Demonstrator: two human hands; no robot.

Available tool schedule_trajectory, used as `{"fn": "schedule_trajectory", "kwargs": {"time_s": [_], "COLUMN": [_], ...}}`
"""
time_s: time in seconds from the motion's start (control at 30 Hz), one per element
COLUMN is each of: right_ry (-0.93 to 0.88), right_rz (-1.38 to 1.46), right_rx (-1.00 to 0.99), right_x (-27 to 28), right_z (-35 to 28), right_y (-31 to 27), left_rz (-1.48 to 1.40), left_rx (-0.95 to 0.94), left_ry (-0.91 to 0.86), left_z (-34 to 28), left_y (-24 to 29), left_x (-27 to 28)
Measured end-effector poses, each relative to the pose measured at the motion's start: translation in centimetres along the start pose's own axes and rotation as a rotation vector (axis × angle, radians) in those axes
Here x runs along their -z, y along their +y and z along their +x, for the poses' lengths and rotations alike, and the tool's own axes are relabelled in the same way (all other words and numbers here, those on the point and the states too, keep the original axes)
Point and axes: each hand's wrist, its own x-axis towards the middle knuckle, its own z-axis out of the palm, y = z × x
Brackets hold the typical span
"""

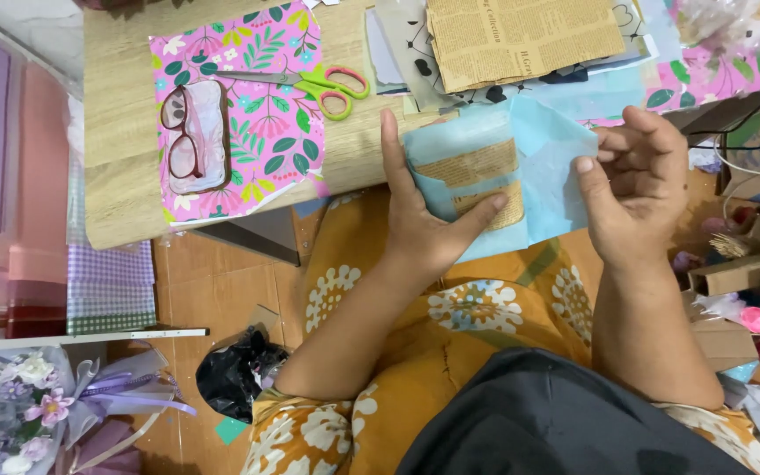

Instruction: The person wraps a small bouquet component with decorative paper by hand, folding and securing it with tape.

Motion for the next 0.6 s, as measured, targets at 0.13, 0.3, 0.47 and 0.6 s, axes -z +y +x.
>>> {"fn": "schedule_trajectory", "kwargs": {"time_s": [0.13,0.3,0.47,0.6], "right_ry": [-0.057,-0.111,-0.254,-0.278], "right_rz": [-0.023,-0.049,-0.284,-0.637], "right_rx": [0.013,0.042,0.316,0.531], "right_x": [0.4,0.1,-0.1,-0.1], "right_z": [0.1,0.8,1.3,2.3], "right_y": [-0.4,-1.6,-2.6,-3.7], "left_rz": [-0.021,-0.017,0.006,0.071], "left_rx": [0.043,0.059,-0.102,-0.028], "left_ry": [-0.057,-0.151,-0.151,-0.222], "left_z": [0.2,-0.1,0.0,0.3], "left_y": [0.8,0.0,-1.2,-1.1], "left_x": [0.4,0.6,0.6,1.1]}}
